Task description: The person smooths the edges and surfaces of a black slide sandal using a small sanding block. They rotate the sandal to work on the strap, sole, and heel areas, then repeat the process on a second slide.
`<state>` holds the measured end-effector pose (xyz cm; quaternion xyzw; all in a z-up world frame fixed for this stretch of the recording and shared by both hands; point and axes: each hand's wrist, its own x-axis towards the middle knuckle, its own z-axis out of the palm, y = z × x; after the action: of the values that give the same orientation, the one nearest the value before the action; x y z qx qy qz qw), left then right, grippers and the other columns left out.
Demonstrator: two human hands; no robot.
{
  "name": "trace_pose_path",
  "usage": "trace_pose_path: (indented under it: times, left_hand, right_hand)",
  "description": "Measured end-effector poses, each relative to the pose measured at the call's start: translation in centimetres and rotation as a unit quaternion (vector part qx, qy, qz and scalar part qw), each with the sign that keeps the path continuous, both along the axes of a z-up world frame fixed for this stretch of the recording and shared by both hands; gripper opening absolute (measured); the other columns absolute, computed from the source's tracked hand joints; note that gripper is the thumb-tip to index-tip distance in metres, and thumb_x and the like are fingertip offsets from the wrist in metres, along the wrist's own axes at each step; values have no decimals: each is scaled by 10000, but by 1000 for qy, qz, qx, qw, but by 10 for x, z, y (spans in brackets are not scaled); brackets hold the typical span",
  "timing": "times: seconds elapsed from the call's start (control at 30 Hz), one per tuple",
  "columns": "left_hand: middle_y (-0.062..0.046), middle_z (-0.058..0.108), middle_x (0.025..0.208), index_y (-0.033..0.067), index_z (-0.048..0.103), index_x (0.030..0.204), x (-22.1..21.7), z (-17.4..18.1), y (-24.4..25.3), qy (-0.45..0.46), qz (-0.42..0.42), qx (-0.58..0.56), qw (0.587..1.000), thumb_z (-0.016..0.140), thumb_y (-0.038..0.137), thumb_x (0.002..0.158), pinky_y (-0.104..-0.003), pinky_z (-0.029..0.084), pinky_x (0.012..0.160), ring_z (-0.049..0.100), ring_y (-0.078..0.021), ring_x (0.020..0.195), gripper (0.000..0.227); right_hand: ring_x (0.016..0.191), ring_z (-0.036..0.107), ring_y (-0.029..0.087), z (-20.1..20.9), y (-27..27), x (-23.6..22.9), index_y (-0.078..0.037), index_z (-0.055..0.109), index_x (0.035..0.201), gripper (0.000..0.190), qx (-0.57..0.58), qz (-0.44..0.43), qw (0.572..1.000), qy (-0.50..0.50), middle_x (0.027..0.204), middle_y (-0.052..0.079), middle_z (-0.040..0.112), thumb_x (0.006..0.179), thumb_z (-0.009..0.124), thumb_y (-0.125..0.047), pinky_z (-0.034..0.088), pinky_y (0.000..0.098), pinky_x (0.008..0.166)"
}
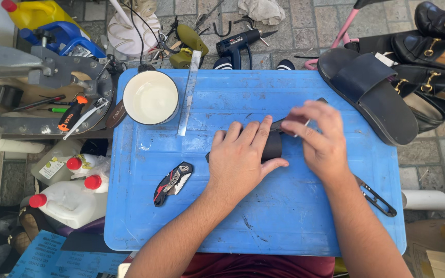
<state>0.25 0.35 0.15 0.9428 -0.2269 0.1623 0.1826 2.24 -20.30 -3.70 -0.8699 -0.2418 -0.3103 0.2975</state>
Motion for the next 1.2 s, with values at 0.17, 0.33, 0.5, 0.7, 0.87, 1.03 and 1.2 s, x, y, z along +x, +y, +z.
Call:
trace_pose_path:
  times: [0.17,0.33,0.5,0.7,0.87,1.03,1.2]
  left_hand:
    - [-33,684,1083,62,675,1320,2,2,4,-32,-6,-26,999,769,679,716,-398,425,716,573,-232,902,868]
    - [-35,693,975,103,739,1196,15,3,17,-42,-37,-60,997,822,665,700,-407,441,698,592,-246,865,754]
    - [-30,715,910,114,775,1132,23,3,30,-27,-48,-87,995,838,604,684,-391,448,682,624,-243,817,667]
    - [-77,761,917,131,818,961,84,-13,23,86,-123,-63,987,757,517,783,-466,475,757,661,-316,903,429]
    - [-84,769,968,154,827,932,134,-29,8,207,-181,-67,959,657,451,824,-456,515,881,680,-316,972,359]
    - [-25,736,1206,194,811,1047,131,-23,-18,215,-159,25,963,589,435,927,-509,458,984,629,-283,1173,349]
    - [-155,609,1303,6,610,1333,56,-33,-74,43,-142,115,982,763,683,629,-543,355,1081,527,-303,1256,989]
  right_hand:
    - [1189,599,257,-5,-44,-3,-52,732,1142,172,48,-144,988,-7,1204,88,655,1028,720,76,525,340,1006]
    - [1079,625,152,-24,-63,-1,16,661,1275,132,343,-53,936,64,1292,103,610,1169,584,8,561,281,974]
    - [1029,660,161,-28,-66,-4,49,643,1245,147,376,-1,919,120,1187,107,624,1136,546,29,563,276,923]
    - [777,621,128,-28,-73,-5,42,628,1213,156,432,-4,873,226,994,101,684,1103,520,13,521,260,713]
    - [658,601,91,-22,-78,0,29,645,1147,119,387,-47,865,315,875,67,673,1085,565,-33,494,238,587]
    - [611,602,64,-20,-85,0,7,669,1112,105,328,-97,861,376,788,38,671,1038,625,-54,496,232,542]
    - [599,608,70,-23,-87,1,7,662,1108,107,331,-93,853,392,784,43,671,1021,640,-51,482,236,509]
